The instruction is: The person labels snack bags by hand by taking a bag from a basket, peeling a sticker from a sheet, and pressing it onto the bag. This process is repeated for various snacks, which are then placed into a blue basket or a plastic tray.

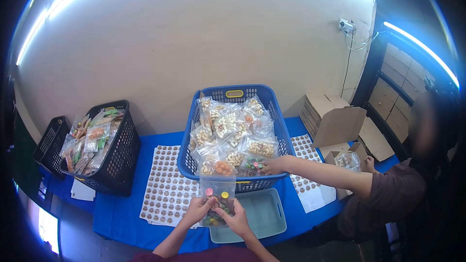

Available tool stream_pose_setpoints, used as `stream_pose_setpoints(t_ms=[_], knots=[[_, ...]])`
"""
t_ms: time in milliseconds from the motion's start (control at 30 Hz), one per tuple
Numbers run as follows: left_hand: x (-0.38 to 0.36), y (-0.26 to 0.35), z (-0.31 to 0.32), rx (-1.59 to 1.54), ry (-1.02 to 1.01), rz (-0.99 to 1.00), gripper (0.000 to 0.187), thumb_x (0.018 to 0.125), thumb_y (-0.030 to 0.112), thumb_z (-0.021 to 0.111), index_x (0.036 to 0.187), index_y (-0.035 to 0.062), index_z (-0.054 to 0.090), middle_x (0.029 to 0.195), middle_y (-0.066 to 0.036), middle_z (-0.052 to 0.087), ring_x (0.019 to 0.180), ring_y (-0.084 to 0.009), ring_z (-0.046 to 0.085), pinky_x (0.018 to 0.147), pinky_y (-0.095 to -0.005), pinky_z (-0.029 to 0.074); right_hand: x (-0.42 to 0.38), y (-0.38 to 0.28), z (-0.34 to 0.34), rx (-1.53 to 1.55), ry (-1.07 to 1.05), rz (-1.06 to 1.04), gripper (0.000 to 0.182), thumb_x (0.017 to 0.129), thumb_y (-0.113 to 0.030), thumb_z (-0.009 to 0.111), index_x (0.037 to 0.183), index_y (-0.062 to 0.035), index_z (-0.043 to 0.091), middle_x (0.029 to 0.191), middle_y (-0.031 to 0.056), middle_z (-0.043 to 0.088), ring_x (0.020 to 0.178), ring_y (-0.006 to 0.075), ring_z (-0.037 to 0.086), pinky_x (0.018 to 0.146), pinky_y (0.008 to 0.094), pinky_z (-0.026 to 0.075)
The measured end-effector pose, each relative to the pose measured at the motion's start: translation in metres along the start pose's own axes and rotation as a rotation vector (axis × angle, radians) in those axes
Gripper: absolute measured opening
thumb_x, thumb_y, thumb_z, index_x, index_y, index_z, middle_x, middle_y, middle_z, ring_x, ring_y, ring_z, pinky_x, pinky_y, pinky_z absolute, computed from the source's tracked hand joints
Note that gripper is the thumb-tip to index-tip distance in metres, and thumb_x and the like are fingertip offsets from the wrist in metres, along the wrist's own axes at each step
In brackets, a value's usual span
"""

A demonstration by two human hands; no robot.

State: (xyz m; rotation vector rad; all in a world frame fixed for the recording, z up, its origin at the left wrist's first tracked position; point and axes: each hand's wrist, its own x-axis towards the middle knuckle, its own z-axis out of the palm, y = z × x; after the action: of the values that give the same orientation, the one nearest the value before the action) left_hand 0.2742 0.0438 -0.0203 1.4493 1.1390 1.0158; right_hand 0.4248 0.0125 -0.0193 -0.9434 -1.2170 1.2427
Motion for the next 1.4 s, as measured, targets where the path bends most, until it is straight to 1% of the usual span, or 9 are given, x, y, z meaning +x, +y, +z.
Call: stream_pose_setpoints(t_ms=[300, 433, 700, 833, 933, 1067, 1200, 1300, 1400], knots=[[0.024, 0.021, -0.009, -0.069, 0.283, 0.309, 0.023, 0.089, 0.017, 0.05, 0.084, -0.0017, 0.062, 0.074, -0.006, 0.061, 0.07, -0.0084, 0.056, 0.061, -0.0212, 0.044, 0.013, 0.014, 0.003, 0.109, -0.041, 0.024, 0.031, 0.08, -0.002, 0.06, 0.108, 0.0009, 0.046, 0.105, 0.0064, 0.054, 0.095, 0.0121, 0.053, 0.083, 0.0261, 0.043], [0.022, 0.023, -0.014, -0.063, 0.269, 0.199, 0.027, 0.091, 0.018, 0.046, 0.077, -0.0011, 0.059, 0.072, -0.005, 0.06, 0.07, -0.0105, 0.057, 0.064, -0.0243, 0.045, 0.017, 0.009, -0.003, 0.017, -0.014, -0.07, 0.038, 0.076, -0.011, 0.068, 0.107, -0.0019, 0.048, 0.096, 0.0039, 0.055, 0.086, 0.0113, 0.053, 0.074, 0.0252, 0.043], [0.009, 0.028, -0.01, 0.325, -0.185, 0.418, 0.009, 0.082, 0.009, 0.053, 0.082, 0.003, 0.06, 0.071, -0.007, 0.056, 0.064, -0.0228, 0.058, 0.059, -0.03, 0.046, 0.031, -0.039, -0.023, -0.526, -0.158, -0.3, 0.024, 0.074, -0.014, 0.066, 0.092, 0.0004, 0.058, 0.076, 0.0087, 0.055, 0.066, 0.0162, 0.054, 0.06, 0.0266, 0.043], [0.0, 0.027, -0.012, 0.422, 0.031, 0.311, 0.011, 0.081, 0.013, 0.055, 0.079, 0.0047, 0.061, 0.07, -0.006, 0.058, 0.06, -0.0217, 0.059, 0.053, -0.0312, 0.045, 0.027, -0.032, -0.001, -0.478, -0.114, -0.292, 0.011, 0.078, -0.009, 0.06, 0.077, 0.001, 0.056, 0.066, 0.0092, 0.052, 0.057, 0.0168, 0.051, 0.053, 0.0279, 0.04], [-0.002, 0.012, -0.02, 0.533, 0.454, 0.616, 0.023, 0.085, 0.014, 0.051, 0.065, 0.0019, 0.052, 0.058, -0.007, 0.052, 0.049, -0.0192, 0.053, 0.045, -0.0313, 0.039, 0.016, -0.027, 0.016, -0.472, -0.153, -0.259, 0.016, 0.078, -0.009, 0.06, 0.069, 0.0013, 0.05, 0.062, 0.0084, 0.049, 0.054, 0.0163, 0.047, 0.051, 0.0276, 0.038], [-0.001, 0.037, -0.095, 0.065, 0.78, 0.335, 0.026, 0.087, 0.013, 0.049, 0.065, 0.0005, 0.05, 0.058, -0.005, 0.051, 0.051, -0.0108, 0.048, 0.047, -0.0253, 0.034, -0.012, 0.011, 0.021, -0.424, -0.297, -0.206, 0.016, 0.077, -0.009, 0.061, 0.07, 0.002, 0.052, 0.062, 0.0084, 0.049, 0.054, 0.0152, 0.048, 0.051, 0.027, 0.038], [-0.013, 0.059, -0.075, 0.325, 0.402, 0.466, 0.007, 0.081, 0.008, 0.055, 0.078, 0.0022, 0.058, 0.076, -0.006, 0.06, 0.066, -0.0139, 0.057, 0.059, -0.0255, 0.042, -0.011, 0.013, 0.015, -0.45, -0.231, -0.246, 0.011, 0.077, -0.007, 0.059, 0.074, 0.0029, 0.055, 0.065, 0.0099, 0.051, 0.058, 0.0194, 0.052, 0.055, 0.0291, 0.041], [-0.011, 0.04, -0.039, 0.551, -0.002, 0.51, 0.022, 0.075, 0.019, 0.062, 0.093, 0.0064, 0.061, 0.092, -0.008, 0.062, 0.09, -0.0243, 0.057, 0.08, -0.0339, 0.04, 0.007, -0.002, 0.008, -0.614, -0.184, -0.39, 0.007, 0.078, -0.005, 0.057, 0.076, 0.0021, 0.055, 0.069, 0.0105, 0.052, 0.061, 0.0231, 0.053, 0.055, 0.03, 0.041], [-0.006, 0.01, -0.023, 0.546, 0.041, 0.466, 0.009, 0.074, 0.015, 0.061, 0.078, 0.0062, 0.063, 0.071, -0.005, 0.061, 0.071, -0.0236, 0.057, 0.071, -0.0349, 0.039, 0.018, -0.016, 0.008, -0.701, -0.157, -0.456, 0.01, 0.076, -0.009, 0.058, 0.076, -0.0001, 0.055, 0.07, 0.0105, 0.053, 0.065, 0.0258, 0.054, 0.059, 0.0366, 0.041]])
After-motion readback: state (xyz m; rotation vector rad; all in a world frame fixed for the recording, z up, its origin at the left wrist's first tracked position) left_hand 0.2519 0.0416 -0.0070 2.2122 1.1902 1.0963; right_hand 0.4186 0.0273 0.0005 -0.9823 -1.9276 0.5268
